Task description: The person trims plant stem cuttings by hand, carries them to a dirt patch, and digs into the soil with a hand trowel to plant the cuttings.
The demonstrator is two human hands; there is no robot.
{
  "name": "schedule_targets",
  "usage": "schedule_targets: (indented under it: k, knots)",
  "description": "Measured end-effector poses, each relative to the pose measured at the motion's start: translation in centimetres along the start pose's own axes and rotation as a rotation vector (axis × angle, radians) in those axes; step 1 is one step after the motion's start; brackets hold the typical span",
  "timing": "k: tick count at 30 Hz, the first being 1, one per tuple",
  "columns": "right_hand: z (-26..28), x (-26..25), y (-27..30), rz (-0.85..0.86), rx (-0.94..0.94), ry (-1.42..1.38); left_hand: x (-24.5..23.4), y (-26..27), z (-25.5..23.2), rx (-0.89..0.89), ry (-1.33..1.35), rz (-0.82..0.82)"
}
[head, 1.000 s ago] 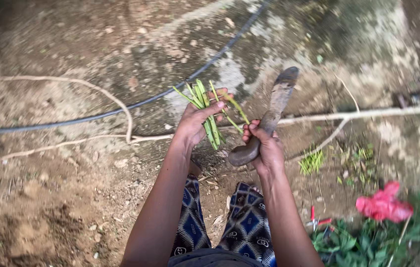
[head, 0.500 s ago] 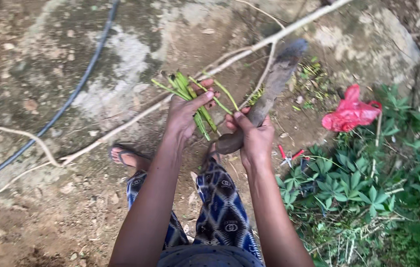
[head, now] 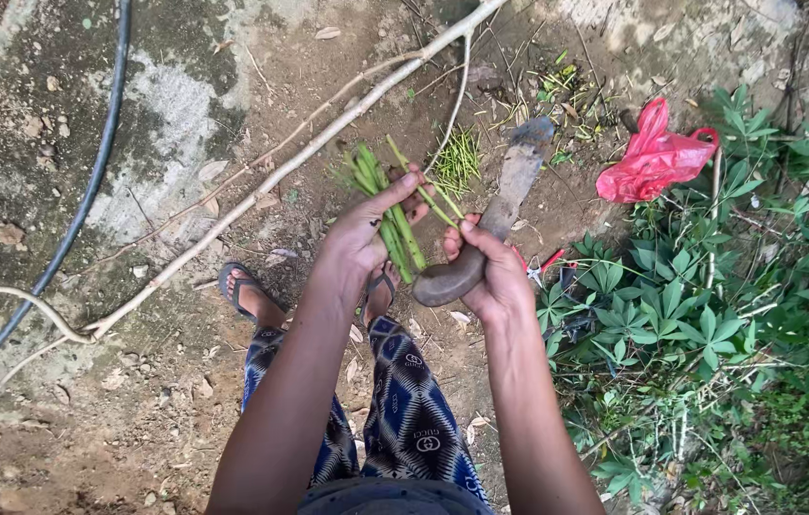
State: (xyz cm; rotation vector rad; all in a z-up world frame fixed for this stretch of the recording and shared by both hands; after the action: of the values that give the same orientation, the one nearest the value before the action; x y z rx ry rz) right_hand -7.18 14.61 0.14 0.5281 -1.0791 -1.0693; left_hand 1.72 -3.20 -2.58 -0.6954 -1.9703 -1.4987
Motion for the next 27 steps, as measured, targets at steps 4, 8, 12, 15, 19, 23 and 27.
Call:
schedule_targets:
  k: [4,8,12,15,19,23,27]
  knots:
    - [1.2,-1.5,-0.4,0.003,0.051,-0.041,1.7,1.1,-0.6,0.121,-0.249,0.045]
    - [1.8,-1.6,-0.8,-0.001,0.077,-0.041,2.7,1.8,-0.8,0.09,-0.284,0.011]
    - [1.8,-1.4,-1.2,0.017,0.093,-0.049,2.4,1.2,0.2,-0.038,-0.117,0.043]
    - [2.0,-1.5,-1.6,-0.018,0.085,-0.05,1.9,0.6,0.8,-0.115,-0.033,0.08]
    - [2.1,-1.8,-1.9,0.022,0.056,-0.051,2.0,0.3,0.7,-0.124,-0.043,0.024]
    - [2.0,-1.7,-1.8,0.02,0.025,-0.032,2.4,0.3,0.4,-0.045,-0.075,-0.039]
    - [2.4,-1.1,-1.4,-0.055,-0.045,0.025,2.9,0.7,-0.5,0.102,-0.24,-0.106]
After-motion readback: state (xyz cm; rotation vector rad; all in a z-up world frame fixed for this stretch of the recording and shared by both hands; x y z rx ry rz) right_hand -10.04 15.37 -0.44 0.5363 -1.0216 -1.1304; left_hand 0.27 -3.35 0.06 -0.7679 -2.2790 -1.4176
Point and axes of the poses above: each hand's wrist, its own y-axis away from the middle knuckle, its own x-axis out of the palm, z = x × y, the point moved 1 cm from there along -y, towards the middle knuckle, and after that the axes turned 5 degrees about y, right-handed, at the moved point
